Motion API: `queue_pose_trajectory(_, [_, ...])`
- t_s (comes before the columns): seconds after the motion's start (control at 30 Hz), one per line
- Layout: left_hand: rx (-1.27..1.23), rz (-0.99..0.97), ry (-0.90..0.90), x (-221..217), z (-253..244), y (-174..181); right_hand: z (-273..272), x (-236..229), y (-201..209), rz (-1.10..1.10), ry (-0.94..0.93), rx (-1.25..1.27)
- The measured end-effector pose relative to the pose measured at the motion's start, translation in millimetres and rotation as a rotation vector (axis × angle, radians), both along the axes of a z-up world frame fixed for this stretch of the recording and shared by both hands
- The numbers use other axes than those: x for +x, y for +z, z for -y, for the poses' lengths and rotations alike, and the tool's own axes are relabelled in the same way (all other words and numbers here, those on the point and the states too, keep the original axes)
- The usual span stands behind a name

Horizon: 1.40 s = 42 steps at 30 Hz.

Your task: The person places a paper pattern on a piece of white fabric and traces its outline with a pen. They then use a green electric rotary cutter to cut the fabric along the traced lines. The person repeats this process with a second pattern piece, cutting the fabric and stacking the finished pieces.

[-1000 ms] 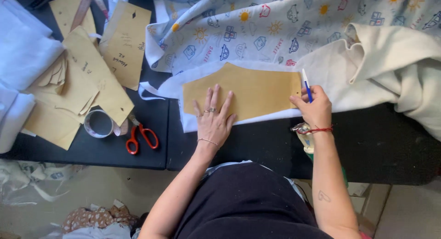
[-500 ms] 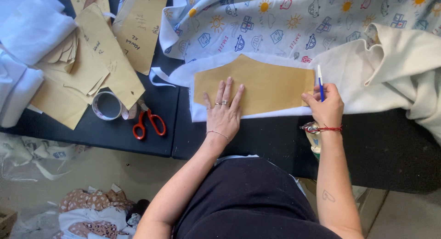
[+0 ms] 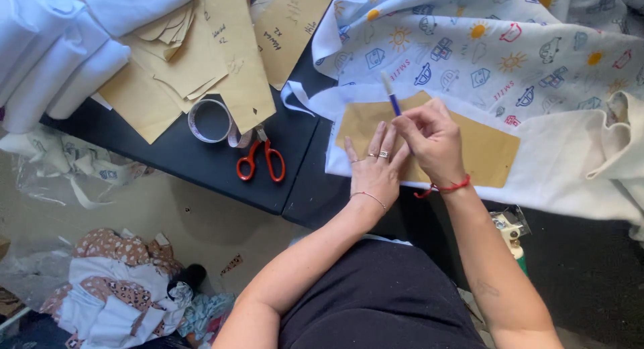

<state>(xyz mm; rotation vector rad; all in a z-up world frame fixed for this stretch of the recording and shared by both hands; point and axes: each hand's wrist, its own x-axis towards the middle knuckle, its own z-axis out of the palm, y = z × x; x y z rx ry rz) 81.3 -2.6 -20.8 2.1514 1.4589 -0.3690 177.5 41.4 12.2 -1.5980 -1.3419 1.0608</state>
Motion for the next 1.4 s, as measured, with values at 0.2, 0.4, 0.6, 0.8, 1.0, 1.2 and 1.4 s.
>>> queue_pose_trajectory(0.2, [-0.104, 0.006, 0.012, 1, -1, -17, -25, -39, -1, 0.019, 0.316, -0.093])
queue_pose_trajectory(0.4, [-0.19, -0.026, -0.013, 2, 1, -25, -29, -32, -46, 0.094, 0.439, -0.17])
queue_pose_trajectory(0.6, [-0.076, 0.056, 0.039, -5, -3, -5, -52, -35, -39, 0.187, 0.332, -0.106])
queue_pose_trajectory(0.8, [-0.036, 0.095, 0.042, -2, 2, -15, -48, -31, -28, 0.157, 0.215, -0.044])
queue_pose_trajectory(1.0, [-0.009, 0.113, 0.067, -1, 3, -12, -29, -21, -39, 0.09, 0.065, -0.063])
queue_pose_trajectory(1.2, [-0.045, 0.094, 0.049, -2, -2, -2, -27, 17, -32, 0.117, 0.006, -0.04])
queue_pose_trajectory(1.4, [-0.086, 0.065, 0.028, -2, -4, 4, -29, 52, -44, -0.017, -0.07, -0.063])
